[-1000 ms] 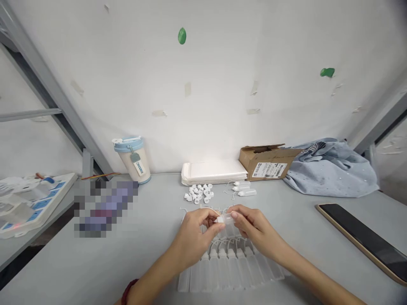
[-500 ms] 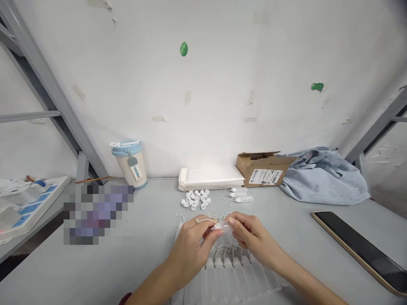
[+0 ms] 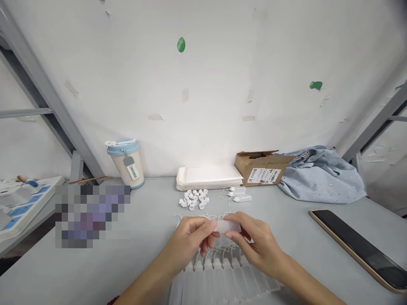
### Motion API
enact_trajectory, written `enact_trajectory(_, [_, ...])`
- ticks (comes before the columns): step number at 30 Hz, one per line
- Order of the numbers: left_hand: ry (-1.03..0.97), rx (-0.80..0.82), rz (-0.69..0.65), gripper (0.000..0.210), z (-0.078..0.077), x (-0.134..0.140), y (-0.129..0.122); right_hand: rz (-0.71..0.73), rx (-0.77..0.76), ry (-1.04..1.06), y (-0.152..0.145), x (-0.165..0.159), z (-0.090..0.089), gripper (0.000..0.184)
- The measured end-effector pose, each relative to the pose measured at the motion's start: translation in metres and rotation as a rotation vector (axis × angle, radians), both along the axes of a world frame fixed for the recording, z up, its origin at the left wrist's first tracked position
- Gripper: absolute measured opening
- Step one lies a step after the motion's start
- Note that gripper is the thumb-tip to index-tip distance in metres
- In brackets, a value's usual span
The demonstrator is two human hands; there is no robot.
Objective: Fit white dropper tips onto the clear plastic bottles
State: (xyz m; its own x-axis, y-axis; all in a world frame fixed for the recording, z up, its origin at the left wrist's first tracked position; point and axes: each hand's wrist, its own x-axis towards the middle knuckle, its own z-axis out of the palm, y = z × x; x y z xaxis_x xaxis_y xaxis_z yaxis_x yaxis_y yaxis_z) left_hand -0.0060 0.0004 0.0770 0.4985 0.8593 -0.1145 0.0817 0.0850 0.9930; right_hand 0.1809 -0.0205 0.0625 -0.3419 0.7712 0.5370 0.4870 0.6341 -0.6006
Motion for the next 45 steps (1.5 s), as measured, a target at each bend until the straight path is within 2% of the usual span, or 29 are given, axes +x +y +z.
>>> enact_trajectory(2, [-0.004,0.047,-0.011,0.039,0.001,0.000,-0.001,-0.010,-0.013,0.028,-0.002,-0.001,0.001,0.018])
enact_trajectory(6, [0.117,0.258,0.008,0.036,0.000,-0.001,-0.005,-0.030,-0.291,0.177,-0.001,-0.002,0.005,0.025])
enact_trajectory(10, [0.292,0.604,0.088,0.027,-0.006,0.001,-0.009,0.037,-0.591,0.401,0.004,-0.001,0.003,0.030])
enact_trajectory(13, [0.344,0.739,0.124,0.024,-0.011,0.004,-0.009,0.069,-0.676,0.463,0.007,0.000,0.000,0.031])
enact_trajectory(17, [0.414,0.681,0.130,0.027,-0.009,-0.002,0.002,-0.043,-0.572,0.390,0.014,0.005,0.000,0.033])
enact_trajectory(19, [0.499,0.660,0.204,0.032,-0.007,-0.013,0.013,-0.150,-0.467,0.347,0.021,0.012,0.002,0.033])
enact_trajectory(21, [0.623,0.672,0.295,0.027,-0.008,-0.025,0.025,-0.234,-0.390,0.289,0.030,0.024,0.004,0.035])
enact_trajectory(23, [0.733,0.719,0.332,0.026,-0.012,-0.035,0.036,-0.264,-0.385,0.172,0.039,0.039,0.004,0.036])
enact_trajectory(27, [0.807,0.767,0.301,0.025,-0.023,-0.041,0.048,-0.263,-0.359,-0.157,0.055,0.064,-0.003,0.034])
enact_trajectory(29, [0.842,0.786,0.275,0.025,-0.028,-0.039,0.050,-0.275,-0.337,-0.229,0.061,0.071,-0.009,0.033])
enact_trajectory(36, [0.947,0.822,0.198,0.029,-0.033,-0.034,0.053,-0.319,-0.243,-0.332,0.070,0.078,-0.025,0.027])
enact_trajectory(45, [0.989,0.807,0.131,0.034,-0.027,-0.031,0.051,-0.402,-0.141,-0.443,0.067,0.076,-0.026,0.020])
